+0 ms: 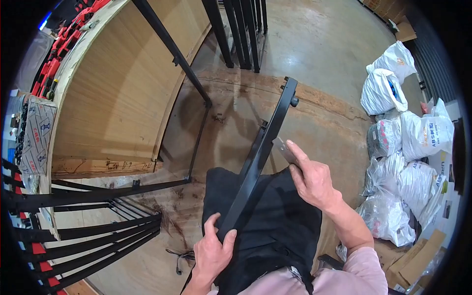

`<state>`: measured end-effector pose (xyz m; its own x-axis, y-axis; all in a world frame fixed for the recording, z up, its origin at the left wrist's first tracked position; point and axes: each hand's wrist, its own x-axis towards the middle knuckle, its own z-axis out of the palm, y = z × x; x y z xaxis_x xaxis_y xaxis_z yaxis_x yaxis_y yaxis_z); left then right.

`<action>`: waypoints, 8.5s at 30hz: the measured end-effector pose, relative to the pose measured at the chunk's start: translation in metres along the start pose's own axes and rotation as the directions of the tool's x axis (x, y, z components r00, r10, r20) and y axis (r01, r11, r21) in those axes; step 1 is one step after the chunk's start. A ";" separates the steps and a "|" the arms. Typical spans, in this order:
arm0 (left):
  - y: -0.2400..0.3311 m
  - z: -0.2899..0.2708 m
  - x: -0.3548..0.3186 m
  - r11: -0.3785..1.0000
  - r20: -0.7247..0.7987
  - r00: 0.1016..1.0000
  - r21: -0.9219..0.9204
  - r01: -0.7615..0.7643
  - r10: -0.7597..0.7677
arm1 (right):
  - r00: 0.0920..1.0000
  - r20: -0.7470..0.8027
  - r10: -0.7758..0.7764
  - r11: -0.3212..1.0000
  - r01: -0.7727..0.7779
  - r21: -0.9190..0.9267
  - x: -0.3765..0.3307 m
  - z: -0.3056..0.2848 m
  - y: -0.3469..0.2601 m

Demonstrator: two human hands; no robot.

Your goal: The person is cleaning and inspecting black metal frame components using a cloth in a factory setting.

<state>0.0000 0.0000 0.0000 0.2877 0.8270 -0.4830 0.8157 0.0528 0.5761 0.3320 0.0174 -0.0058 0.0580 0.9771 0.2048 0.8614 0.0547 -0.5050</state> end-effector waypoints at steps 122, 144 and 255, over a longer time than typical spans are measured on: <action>0.010 0.020 -0.016 0.977 -0.218 0.952 0.033 -0.212 0.214 | 0.960 0.049 -0.275 0.961 0.275 0.005 0.044 -0.018 0.060; 0.015 0.018 -0.021 0.983 -0.202 0.962 0.035 -0.182 0.186 | 0.966 0.081 -0.247 0.969 0.246 0.028 0.036 -0.021 0.068; 0.013 0.021 -0.022 0.983 -0.178 0.967 0.062 -0.173 0.181 | 0.949 -0.193 -0.249 0.968 0.248 -0.030 0.042 -0.029 0.076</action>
<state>0.0151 -0.0296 0.0046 0.3366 0.9092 -0.2449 0.7832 -0.1260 0.6088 0.4142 0.0570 -0.0113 -0.0624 0.8739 0.4820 0.8634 0.2895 -0.4132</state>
